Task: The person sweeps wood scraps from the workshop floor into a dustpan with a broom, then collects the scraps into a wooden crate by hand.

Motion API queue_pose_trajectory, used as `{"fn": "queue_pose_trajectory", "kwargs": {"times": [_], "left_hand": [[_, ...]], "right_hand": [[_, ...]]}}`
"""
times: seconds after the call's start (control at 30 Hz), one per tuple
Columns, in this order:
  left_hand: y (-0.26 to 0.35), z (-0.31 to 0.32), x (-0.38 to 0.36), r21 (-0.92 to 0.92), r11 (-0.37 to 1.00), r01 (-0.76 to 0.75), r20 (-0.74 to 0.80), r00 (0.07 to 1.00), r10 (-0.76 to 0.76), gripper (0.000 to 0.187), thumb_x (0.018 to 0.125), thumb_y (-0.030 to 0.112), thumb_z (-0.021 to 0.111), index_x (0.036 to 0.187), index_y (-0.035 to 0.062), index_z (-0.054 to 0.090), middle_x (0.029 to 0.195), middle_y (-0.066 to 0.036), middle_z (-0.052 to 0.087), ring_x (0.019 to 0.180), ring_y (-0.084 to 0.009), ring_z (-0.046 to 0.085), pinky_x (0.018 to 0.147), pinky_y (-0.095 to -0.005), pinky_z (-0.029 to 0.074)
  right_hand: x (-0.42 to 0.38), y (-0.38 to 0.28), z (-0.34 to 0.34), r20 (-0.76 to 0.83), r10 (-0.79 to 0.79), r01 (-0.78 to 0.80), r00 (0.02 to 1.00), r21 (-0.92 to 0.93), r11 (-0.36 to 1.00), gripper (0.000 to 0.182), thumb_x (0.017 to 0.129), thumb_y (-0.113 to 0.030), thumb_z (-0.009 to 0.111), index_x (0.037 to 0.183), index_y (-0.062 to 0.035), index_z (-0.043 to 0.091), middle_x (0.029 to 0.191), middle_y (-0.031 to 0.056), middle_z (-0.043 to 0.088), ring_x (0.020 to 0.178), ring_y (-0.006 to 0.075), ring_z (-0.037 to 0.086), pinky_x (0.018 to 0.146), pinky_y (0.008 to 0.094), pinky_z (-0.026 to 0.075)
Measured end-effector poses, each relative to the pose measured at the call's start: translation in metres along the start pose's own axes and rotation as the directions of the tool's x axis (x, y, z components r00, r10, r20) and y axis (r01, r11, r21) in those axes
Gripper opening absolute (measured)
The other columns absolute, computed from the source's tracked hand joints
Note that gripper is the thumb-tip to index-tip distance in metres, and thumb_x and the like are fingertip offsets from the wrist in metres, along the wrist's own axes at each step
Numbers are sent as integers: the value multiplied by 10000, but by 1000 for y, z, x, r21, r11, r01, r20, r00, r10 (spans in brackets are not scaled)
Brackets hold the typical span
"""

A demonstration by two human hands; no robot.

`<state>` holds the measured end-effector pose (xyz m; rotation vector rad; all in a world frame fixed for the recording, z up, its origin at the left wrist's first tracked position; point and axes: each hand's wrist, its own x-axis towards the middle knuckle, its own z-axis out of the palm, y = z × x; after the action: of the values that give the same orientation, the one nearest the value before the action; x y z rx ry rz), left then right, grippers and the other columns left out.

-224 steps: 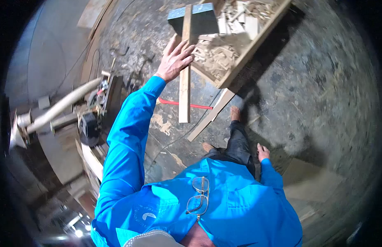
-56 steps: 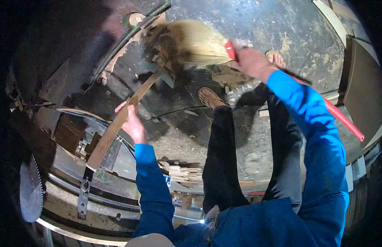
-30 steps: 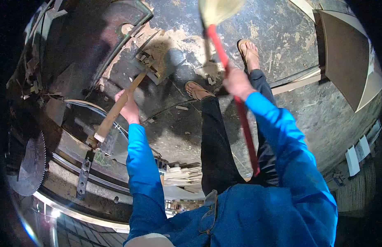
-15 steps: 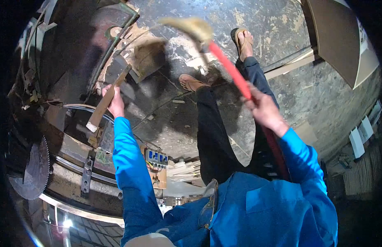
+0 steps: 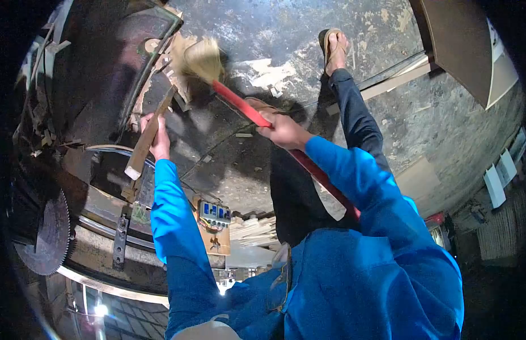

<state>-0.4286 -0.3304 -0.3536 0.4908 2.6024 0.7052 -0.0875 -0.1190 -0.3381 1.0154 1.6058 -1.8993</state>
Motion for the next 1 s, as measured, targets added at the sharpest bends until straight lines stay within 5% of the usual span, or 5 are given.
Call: {"fn": "queue_pose_trajectory", "kwargs": {"times": [0.17,0.33,0.43,0.8,1.0], "left_hand": [[-7,-7,-1,57,998,15,27,999,-17,245,926,280,692,1029,62,648,933,-118,701,851,-256,661,806,-415,522],[-5,-6,0,213,975,-62,129,991,35,267,930,363,698,1053,129,662,984,-165,735,885,-396,713,776,-483,545],[0,-1,-12,179,974,-142,152,982,115,218,921,315,712,1042,147,644,966,-169,734,873,-445,704,743,-497,557],[-21,15,-49,150,989,-1,68,998,-10,219,937,296,718,1021,106,650,968,-122,716,923,-314,671,830,-442,526],[-30,6,-40,109,993,42,107,993,-53,214,946,254,736,1031,80,645,929,-34,671,863,-141,594,821,-336,506]], "right_hand": [[-105,-63,-116,70,554,-558,830,52,828,537,990,-274,679,1472,-93,527,1233,177,694,971,205,653,904,364,523],[-155,31,-153,-323,218,-361,921,-497,789,563,1010,-270,642,1481,1,493,1182,127,721,832,134,638,808,335,544],[-95,44,-108,67,606,-598,792,284,750,454,1010,-263,648,1393,-33,567,834,29,634,655,124,593,613,324,527],[-84,-1,-53,105,220,-233,970,133,963,474,1041,-284,615,1475,-126,508,874,12,607,729,92,560,642,309,500],[-135,3,-122,-356,151,-296,922,-399,868,526,1015,-296,602,1426,17,501,1149,353,646,1124,479,634,906,501,549]]}}
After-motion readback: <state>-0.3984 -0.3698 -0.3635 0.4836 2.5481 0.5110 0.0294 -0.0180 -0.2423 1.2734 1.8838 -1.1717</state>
